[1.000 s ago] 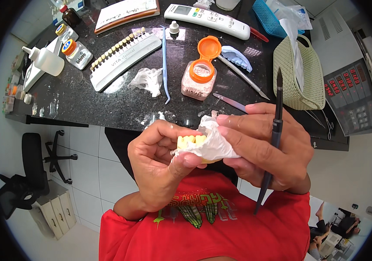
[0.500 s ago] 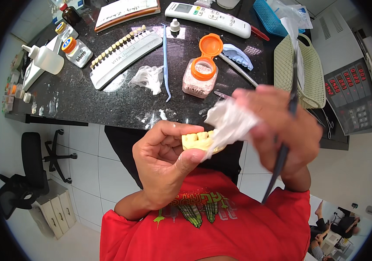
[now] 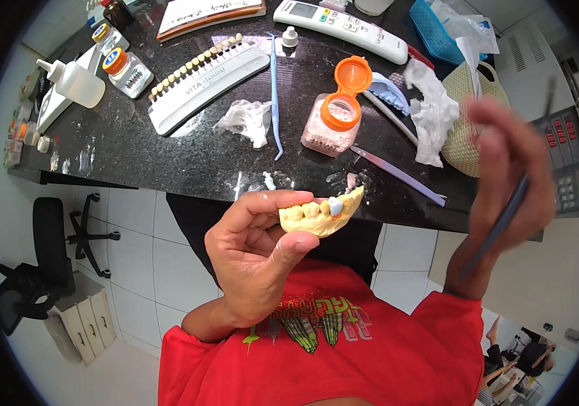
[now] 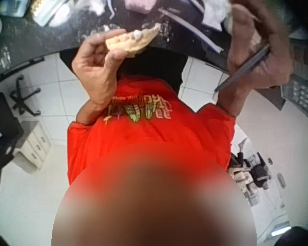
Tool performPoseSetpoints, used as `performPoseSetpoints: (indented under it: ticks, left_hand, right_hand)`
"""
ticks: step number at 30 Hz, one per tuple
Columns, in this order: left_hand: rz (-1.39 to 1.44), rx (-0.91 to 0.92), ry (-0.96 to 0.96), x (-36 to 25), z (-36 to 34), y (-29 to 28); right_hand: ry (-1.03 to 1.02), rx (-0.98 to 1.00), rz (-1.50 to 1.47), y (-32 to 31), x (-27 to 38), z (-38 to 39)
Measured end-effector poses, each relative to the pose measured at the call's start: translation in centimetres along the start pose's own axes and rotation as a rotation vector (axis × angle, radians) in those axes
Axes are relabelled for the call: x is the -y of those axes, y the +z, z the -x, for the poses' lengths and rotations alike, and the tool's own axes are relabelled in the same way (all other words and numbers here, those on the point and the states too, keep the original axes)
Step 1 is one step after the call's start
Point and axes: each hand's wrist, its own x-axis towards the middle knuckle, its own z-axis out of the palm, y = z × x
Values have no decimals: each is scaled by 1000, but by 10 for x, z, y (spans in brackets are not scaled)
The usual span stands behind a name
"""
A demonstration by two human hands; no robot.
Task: The recorder applies a staining or ceramic material to a dental crown on a plaster model using a brush and a carving tool.
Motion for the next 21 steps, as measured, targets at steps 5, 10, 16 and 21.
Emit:
performPoseSetpoints:
  ticks: [5,10,16,21]
  left_hand:
    - [-29,-51,-93,-6,-1,-1]
    - [223,1,-147,-10,-2,-12]
    - [155,-88,-65,-9,7,-16]
    - [163,-174,-118,-17,17,-43]
  right_hand:
    - [-44,366,-284,28,22,29]
    - [-6,348,-391,48,31,44]
    - [-96,329,-462,73,50,52]
    - [-159,298,-597,68,28,67]
